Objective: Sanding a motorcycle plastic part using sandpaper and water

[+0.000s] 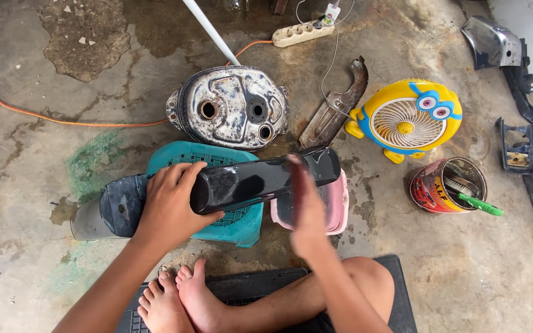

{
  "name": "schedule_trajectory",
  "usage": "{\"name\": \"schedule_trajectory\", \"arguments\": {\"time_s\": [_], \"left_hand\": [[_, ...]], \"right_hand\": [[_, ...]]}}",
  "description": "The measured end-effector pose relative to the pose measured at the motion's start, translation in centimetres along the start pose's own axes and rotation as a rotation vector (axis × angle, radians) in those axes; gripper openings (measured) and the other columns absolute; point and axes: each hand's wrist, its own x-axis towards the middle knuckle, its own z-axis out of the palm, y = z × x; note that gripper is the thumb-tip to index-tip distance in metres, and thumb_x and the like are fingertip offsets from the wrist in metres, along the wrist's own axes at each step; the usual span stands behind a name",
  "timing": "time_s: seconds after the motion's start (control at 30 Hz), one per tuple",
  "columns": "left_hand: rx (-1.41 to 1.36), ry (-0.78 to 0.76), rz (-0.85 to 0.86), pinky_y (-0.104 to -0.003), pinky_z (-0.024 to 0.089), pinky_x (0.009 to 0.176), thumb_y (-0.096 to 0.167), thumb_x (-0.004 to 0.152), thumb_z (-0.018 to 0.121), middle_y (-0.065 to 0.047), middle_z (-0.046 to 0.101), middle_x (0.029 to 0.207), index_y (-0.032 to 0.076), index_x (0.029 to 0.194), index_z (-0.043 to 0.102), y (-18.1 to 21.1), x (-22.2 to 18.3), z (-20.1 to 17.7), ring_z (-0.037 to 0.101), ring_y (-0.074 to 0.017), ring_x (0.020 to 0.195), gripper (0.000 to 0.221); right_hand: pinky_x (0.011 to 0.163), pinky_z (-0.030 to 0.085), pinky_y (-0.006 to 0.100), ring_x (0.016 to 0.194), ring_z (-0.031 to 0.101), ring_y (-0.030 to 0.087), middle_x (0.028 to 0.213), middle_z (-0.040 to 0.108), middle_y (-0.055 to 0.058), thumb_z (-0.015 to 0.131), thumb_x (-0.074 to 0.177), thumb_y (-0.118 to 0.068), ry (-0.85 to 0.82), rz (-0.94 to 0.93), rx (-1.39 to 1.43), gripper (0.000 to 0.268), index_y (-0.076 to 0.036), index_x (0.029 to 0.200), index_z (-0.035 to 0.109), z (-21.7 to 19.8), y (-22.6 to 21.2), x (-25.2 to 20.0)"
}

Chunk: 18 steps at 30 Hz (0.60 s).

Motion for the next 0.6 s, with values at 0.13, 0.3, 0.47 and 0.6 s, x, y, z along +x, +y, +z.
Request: {"name": "schedule_trajectory", "arguments": {"time_s": [0.13,0.3,0.47,0.6], "left_hand": [[-0.011,-0.016,0.020,-0.063,0.044,0.105,0.040,0.059,0.095,-0.010,0.059,0.125,0.017,0.145,0.055,-0.5,-0.2,0.7,0.058,-0.0396,0.124,0.097],[0.005,0.112,0.023,-0.054,0.046,0.103,0.041,0.059,0.086,-0.004,0.058,0.123,0.020,0.141,0.056,-1.7,-0.5,3.1,0.058,-0.0328,0.120,0.090],[-0.062,0.059,0.016,-0.059,0.046,0.100,0.038,0.057,0.093,-0.008,0.058,0.120,0.017,0.140,0.055,-0.6,-0.3,1.4,0.059,-0.0374,0.117,0.094],[-0.067,0.018,-0.016,-0.062,0.045,0.099,0.037,0.053,0.097,-0.009,0.058,0.118,0.016,0.138,0.055,0.0,0.1,0.7,0.059,-0.0393,0.115,0.097]], "right_hand": [[0.124,0.005,0.055,0.151,0.027,0.038,0.160,0.036,0.022,0.013,0.105,-0.051,-0.252,-0.224,0.029,0.074,-0.001,0.154,0.037,7.3,-10.4,3.4],[0.121,0.023,0.053,0.148,0.037,0.039,0.160,0.040,0.018,0.048,0.097,-0.028,-0.200,-0.428,-0.477,0.061,-0.019,0.157,0.042,10.7,-8.8,3.2],[0.122,0.018,0.050,0.149,0.033,0.033,0.161,0.038,0.012,0.035,0.102,-0.019,-0.154,-0.196,-0.439,0.056,-0.020,0.158,0.040,6.8,-0.3,4.4],[0.122,0.014,0.058,0.150,0.028,0.040,0.160,0.036,0.021,0.033,0.107,-0.028,-0.146,0.299,-0.627,0.054,-0.025,0.161,0.033,2.5,4.4,5.1]]}}
